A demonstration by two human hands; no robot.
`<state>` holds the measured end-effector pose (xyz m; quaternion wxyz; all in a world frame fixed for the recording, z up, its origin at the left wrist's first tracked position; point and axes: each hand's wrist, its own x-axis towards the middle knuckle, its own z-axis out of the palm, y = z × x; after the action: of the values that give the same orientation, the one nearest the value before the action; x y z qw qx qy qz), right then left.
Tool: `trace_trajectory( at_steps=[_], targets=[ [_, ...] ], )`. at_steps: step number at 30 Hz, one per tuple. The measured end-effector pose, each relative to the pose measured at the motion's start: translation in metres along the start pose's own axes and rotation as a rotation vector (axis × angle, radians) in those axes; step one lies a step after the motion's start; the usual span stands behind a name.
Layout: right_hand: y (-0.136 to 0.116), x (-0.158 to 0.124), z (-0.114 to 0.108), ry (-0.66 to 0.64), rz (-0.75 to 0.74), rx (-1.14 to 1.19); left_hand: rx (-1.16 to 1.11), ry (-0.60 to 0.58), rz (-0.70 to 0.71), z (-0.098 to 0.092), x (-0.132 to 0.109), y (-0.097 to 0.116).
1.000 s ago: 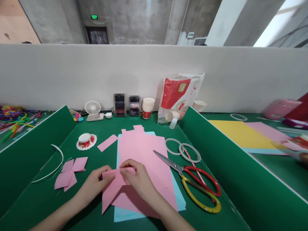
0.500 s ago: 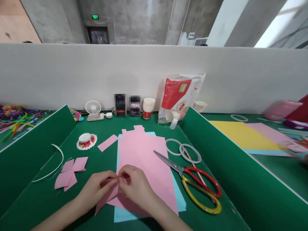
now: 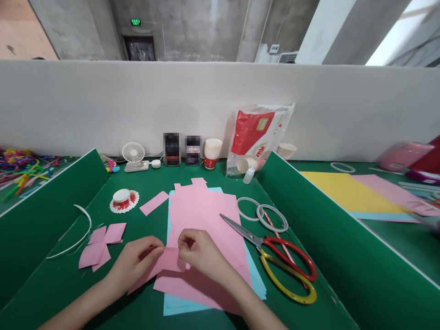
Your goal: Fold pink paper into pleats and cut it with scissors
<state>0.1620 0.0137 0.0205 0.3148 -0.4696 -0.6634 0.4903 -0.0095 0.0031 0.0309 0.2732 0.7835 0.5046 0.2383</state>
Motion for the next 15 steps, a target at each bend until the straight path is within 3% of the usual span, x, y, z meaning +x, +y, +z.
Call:
trace_trajectory(
  at_steps=[6, 9, 11, 15],
  targets=[
    [0.014, 0.013, -0.020, 0.175, 0.009, 0.014, -0.095, 0.181, -0.151, -0.014, 0.006, -0.007],
    [0.009, 0.013, -0.017, 0.232, -0.005, 0.036, -0.182, 0.164, -0.183, -0.011, 0.007, -0.007],
    [0.002, 0.008, -0.008, 0.188, -0.024, 0.061, -0.237, 0.111, -0.178, -0.003, 0.004, -0.004],
    [-0.007, -0.003, 0.013, -0.019, -0.023, 0.071, -0.287, 0.060, -0.177, 0.009, -0.001, 0.003]
  ],
)
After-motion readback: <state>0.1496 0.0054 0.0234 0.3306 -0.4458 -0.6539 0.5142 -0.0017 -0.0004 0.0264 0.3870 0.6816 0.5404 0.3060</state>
